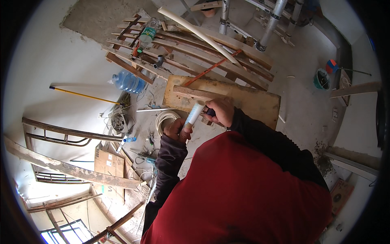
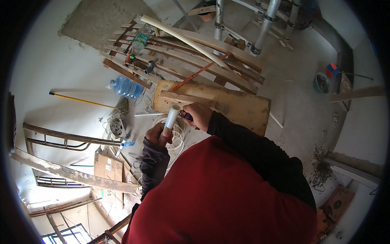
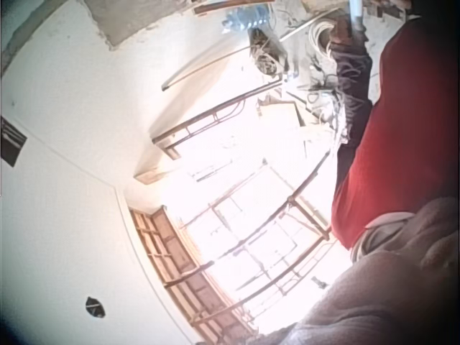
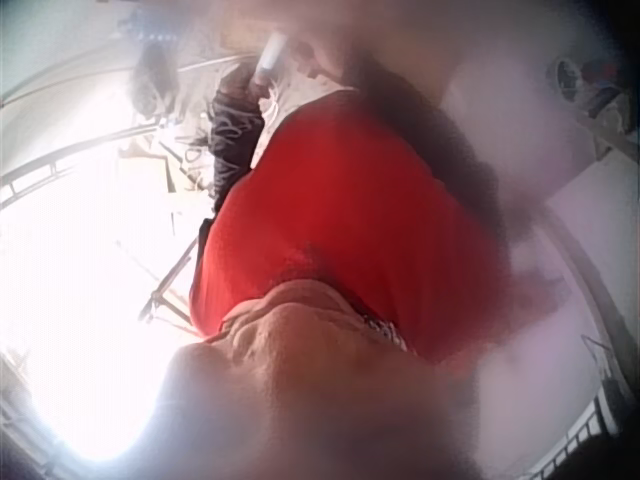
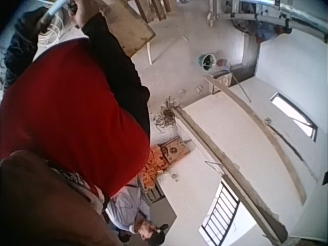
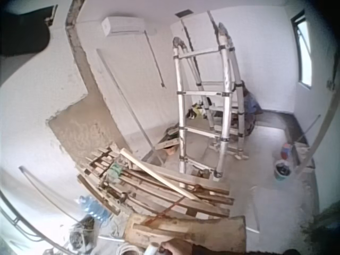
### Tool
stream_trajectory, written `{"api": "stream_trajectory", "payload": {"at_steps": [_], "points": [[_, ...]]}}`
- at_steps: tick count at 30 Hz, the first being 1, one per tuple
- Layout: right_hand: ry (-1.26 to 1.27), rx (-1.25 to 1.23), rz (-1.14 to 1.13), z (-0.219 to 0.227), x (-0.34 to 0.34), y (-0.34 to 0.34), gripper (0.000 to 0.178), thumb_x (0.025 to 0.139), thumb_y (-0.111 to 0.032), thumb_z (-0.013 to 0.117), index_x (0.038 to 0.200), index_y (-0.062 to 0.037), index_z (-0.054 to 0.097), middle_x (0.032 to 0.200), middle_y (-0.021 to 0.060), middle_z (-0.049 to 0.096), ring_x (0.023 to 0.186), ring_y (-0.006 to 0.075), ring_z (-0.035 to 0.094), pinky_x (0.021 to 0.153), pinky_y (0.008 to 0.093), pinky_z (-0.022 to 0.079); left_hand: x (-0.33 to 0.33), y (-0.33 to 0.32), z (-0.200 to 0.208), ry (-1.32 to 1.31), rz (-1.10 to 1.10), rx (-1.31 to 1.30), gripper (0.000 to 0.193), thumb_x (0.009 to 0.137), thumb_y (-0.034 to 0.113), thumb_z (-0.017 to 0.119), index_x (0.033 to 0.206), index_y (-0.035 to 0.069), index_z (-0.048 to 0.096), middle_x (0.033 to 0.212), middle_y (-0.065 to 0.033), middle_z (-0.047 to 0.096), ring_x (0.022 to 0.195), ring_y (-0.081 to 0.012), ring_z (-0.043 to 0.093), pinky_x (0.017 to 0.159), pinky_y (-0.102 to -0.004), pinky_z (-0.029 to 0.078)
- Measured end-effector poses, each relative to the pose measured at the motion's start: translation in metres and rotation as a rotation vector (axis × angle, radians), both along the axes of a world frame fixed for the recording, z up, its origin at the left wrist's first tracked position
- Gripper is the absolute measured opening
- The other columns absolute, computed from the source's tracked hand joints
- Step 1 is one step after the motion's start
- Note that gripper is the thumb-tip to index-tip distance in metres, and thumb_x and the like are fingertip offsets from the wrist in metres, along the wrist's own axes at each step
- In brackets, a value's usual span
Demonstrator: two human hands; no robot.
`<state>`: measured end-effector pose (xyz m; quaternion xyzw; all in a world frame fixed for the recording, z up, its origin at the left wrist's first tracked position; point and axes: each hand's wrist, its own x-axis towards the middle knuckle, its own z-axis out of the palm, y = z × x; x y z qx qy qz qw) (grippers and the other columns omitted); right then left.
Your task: The person connects plastic conduit pipes by using a lighter to heat and soften the end of one pipe and then pushing it onto another pipe to create a joint.
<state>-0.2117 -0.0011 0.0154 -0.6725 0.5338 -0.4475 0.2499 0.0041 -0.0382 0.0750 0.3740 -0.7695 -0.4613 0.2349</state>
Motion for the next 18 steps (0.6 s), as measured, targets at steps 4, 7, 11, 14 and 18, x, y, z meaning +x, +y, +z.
{"api": "stream_trajectory", "payload": {"at_steps": [4, 7, 11, 14, 18], "points": [[-0.335, 0.48, 0.067, 0.018, -0.002, 0.001, 0.044, 0.066, -0.005, 0.08, 0.1, -0.001, 0.053, 0.079, 0.0132, 0.06, 0.07, 0.0316, 0.059, 0.061, 0.0397, 0.048, 0.002, -0.001, -0.002, -0.02, 0.003, -0.008, 0.046, 0.095, 0.044, 0.049, 0.089, 0.0, 0.058, 0.064, -0.0029, 0.059, 0.05, -0.0106, 0.055, 0.048, -0.0258, 0.045], [-0.029, 0.032, -0.007, 0.003, -0.001, 0.001, 0.042, 0.066, -0.006, 0.08, 0.098, -0.0014, 0.054, 0.079, 0.0132, 0.06, 0.069, 0.0317, 0.059, 0.061, 0.0396, 0.048, 0.002, -0.002, -0.003, -0.02, -0.001, -0.006, 0.044, 0.095, 0.042, 0.048, 0.088, 0.0, 0.058, 0.064, -0.0031, 0.058, 0.049, -0.0108, 0.055, 0.048, -0.0261, 0.045], [0.065, -0.115, -0.03, 0.0, -0.002, 0.003, 0.042, 0.066, -0.006, 0.08, 0.099, -0.0018, 0.054, 0.08, 0.0137, 0.06, 0.069, 0.0319, 0.059, 0.061, 0.04, 0.048, -0.001, -0.003, 0.002, -0.04, -0.01, -0.007, 0.043, 0.095, 0.042, 0.048, 0.087, 0.0, 0.058, 0.063, -0.0031, 0.058, 0.05, -0.0109, 0.055, 0.048, -0.0265, 0.045], [-0.11, 0.078, 0.021, 0.01, -0.004, 0.004, 0.042, 0.066, -0.006, 0.079, 0.098, -0.0023, 0.053, 0.078, 0.0133, 0.06, 0.067, 0.0319, 0.059, 0.061, 0.0399, 0.048, -0.002, -0.003, 0.002, -0.038, 0.002, -0.015, 0.042, 0.095, 0.041, 0.049, 0.087, 0.001, 0.057, 0.062, -0.0029, 0.058, 0.05, -0.0111, 0.055, 0.048, -0.0268, 0.044], [0.067, -0.254, -0.028, 0.005, -0.005, 0.003, 0.04, 0.065, -0.003, 0.078, 0.096, -0.0031, 0.052, 0.074, 0.0117, 0.06, 0.062, 0.0306, 0.059, 0.059, 0.0393, 0.047, -0.001, -0.002, -0.002, -0.028, 0.026, -0.039, 0.036, 0.094, 0.037, 0.053, 0.086, 0.002, 0.057, 0.062, -0.003, 0.057, 0.05, -0.012, 0.054, 0.048, -0.0278, 0.043]]}}
